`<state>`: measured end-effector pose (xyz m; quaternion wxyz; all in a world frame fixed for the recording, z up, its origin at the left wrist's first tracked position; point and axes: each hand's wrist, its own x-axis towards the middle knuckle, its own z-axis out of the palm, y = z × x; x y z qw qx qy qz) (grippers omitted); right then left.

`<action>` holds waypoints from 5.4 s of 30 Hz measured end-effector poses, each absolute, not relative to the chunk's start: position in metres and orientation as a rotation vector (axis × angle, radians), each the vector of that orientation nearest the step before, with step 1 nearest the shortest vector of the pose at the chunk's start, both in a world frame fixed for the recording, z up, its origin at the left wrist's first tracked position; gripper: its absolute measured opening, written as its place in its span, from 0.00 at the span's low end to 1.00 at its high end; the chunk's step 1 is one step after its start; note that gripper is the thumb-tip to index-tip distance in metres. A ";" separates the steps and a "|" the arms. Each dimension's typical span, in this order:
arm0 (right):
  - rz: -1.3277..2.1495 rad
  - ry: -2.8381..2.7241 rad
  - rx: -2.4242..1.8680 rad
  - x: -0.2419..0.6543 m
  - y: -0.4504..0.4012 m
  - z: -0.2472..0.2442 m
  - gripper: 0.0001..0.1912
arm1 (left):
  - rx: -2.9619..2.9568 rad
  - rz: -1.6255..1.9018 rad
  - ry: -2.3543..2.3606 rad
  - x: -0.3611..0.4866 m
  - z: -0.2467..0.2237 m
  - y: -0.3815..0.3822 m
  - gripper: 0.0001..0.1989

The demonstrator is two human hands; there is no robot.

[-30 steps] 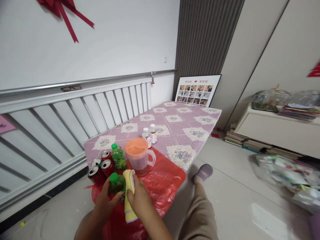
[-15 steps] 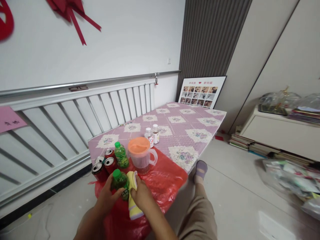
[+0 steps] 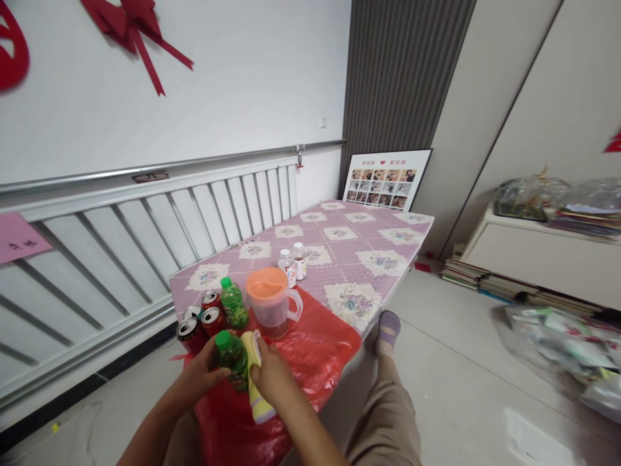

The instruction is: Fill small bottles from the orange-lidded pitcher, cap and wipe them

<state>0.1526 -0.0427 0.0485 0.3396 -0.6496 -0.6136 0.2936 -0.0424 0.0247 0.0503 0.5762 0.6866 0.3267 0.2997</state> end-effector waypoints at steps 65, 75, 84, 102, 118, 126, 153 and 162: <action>0.741 -1.619 -1.635 0.148 -0.049 0.062 0.37 | 1.686 1.018 1.178 -0.031 0.042 0.000 0.32; 0.673 -1.620 -1.556 0.151 -0.060 0.077 0.35 | 1.521 0.864 0.961 -0.038 0.045 0.002 0.30; 0.691 -1.675 -1.678 0.148 -0.049 0.071 0.36 | 1.576 0.852 0.958 -0.040 0.043 0.002 0.30; 0.630 -1.701 -1.660 0.147 -0.050 0.085 0.36 | 1.687 1.070 1.195 -0.024 0.035 -0.012 0.30; 0.506 -1.747 -1.707 0.150 -0.069 0.077 0.35 | 1.519 0.807 0.908 -0.044 0.054 0.009 0.32; 0.496 -1.831 -1.732 0.143 -0.061 0.099 0.39 | 1.554 0.804 0.877 -0.041 0.054 0.006 0.28; 0.589 -1.744 -1.678 0.146 -0.052 0.108 0.34 | 1.580 0.879 0.991 -0.041 0.038 0.004 0.32; 0.612 -1.698 -1.752 0.137 -0.057 0.087 0.39 | 1.570 0.864 0.990 -0.041 0.041 0.002 0.32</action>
